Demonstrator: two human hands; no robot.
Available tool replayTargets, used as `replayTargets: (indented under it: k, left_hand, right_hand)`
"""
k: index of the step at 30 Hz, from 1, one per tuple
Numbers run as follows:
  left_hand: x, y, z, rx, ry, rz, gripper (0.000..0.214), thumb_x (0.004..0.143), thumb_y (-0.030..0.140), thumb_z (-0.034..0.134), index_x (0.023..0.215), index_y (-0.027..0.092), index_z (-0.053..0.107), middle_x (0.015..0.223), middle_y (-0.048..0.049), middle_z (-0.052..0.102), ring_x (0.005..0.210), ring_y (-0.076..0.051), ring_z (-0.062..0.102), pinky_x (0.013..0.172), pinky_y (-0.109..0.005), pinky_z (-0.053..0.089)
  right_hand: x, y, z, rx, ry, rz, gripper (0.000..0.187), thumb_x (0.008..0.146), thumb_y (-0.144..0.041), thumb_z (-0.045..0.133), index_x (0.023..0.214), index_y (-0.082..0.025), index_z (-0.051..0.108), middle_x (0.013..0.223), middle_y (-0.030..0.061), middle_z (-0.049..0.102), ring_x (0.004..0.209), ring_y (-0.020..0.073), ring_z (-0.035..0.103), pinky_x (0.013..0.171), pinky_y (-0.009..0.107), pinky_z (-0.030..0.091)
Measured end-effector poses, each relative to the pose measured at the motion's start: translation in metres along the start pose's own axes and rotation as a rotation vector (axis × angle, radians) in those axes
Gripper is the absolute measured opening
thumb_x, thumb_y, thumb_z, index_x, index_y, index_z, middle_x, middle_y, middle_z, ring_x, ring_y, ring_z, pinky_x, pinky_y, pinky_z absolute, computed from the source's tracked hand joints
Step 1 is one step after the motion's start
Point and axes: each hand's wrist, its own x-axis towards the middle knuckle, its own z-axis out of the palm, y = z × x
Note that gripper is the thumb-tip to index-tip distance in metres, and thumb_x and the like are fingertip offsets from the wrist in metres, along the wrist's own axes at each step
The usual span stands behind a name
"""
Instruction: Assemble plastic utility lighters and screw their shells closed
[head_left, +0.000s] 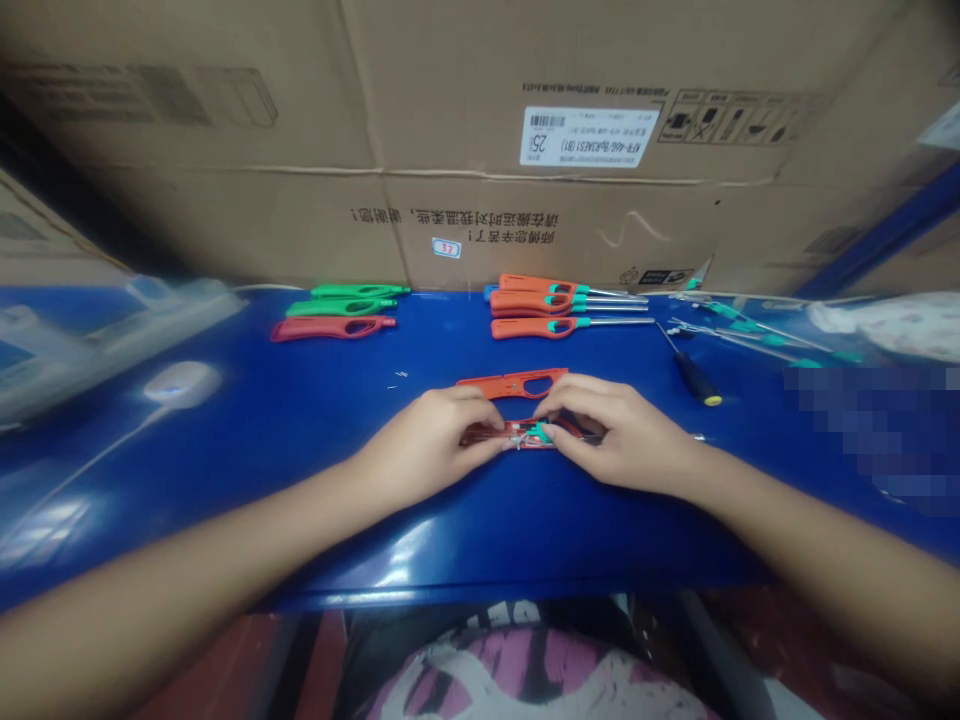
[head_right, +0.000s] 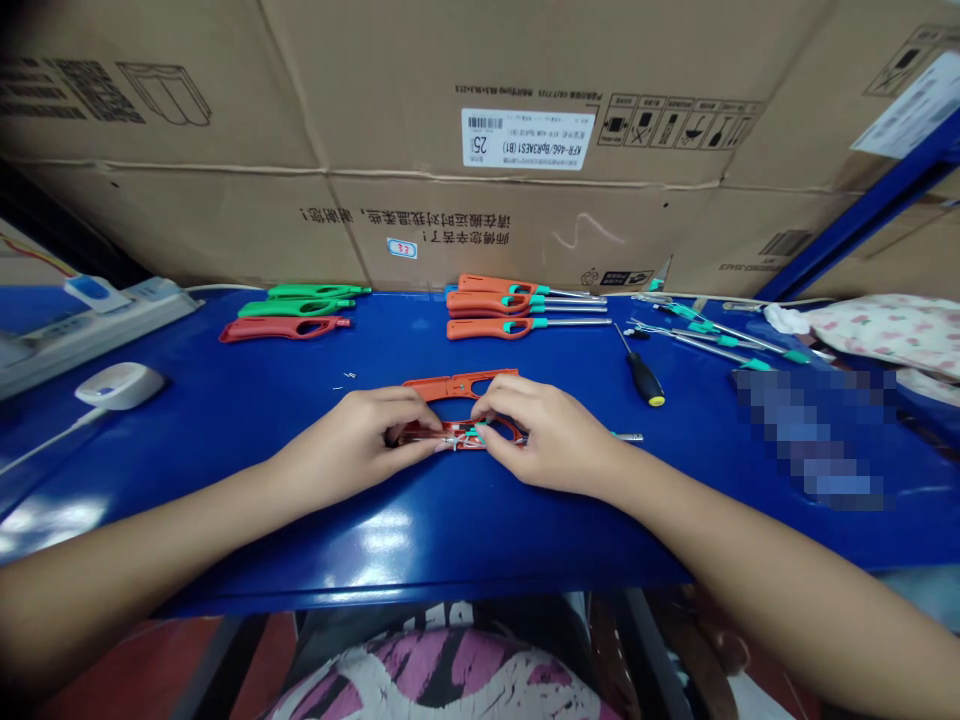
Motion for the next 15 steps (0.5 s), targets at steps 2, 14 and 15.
replayTargets:
  k: [2, 14, 15]
  left_hand:
    - [-0.0009, 0.0004, 0.0004, 0.021, -0.001, -0.005, 0.014, 0.092, 0.028, 0.066, 0.091, 0.017, 0.074, 0.085, -0.004, 0.069, 0.076, -0.016, 0.063, 0.065, -0.025, 0.045]
    - [-0.0015, 0.0015, -0.0021, 0.038, -0.001, 0.072, 0.018, 0.093, 0.017, 0.06, 0.101, 0.016, 0.076, 0.092, -0.0061, 0.073, 0.083, -0.017, 0.068, 0.073, -0.027, 0.052]
    - [-0.0016, 0.0016, -0.0026, 0.044, -0.009, 0.073, 0.018, 0.093, 0.018, 0.061, 0.102, 0.016, 0.076, 0.092, -0.0062, 0.073, 0.083, -0.017, 0.068, 0.074, -0.027, 0.052]
  right_hand:
    - [-0.0007, -0.0003, -0.0024, -0.01, -0.049, -0.009, 0.015, 0.09, -0.019, 0.058, 0.103, -0.019, 0.066, 0.099, 0.0052, 0.065, 0.077, 0.0133, 0.056, 0.066, 0.025, 0.043]
    - [-0.0004, 0.0037, -0.0048, -0.061, -0.169, -0.029, 0.019, 0.098, -0.025, 0.054, 0.111, -0.019, 0.066, 0.099, 0.0061, 0.064, 0.077, 0.0138, 0.056, 0.066, 0.026, 0.044]
    - [-0.0003, 0.0039, -0.005, -0.061, -0.173, -0.026, 0.019, 0.098, -0.025, 0.054, 0.111, -0.019, 0.066, 0.099, 0.006, 0.064, 0.077, 0.0137, 0.056, 0.066, 0.025, 0.044]
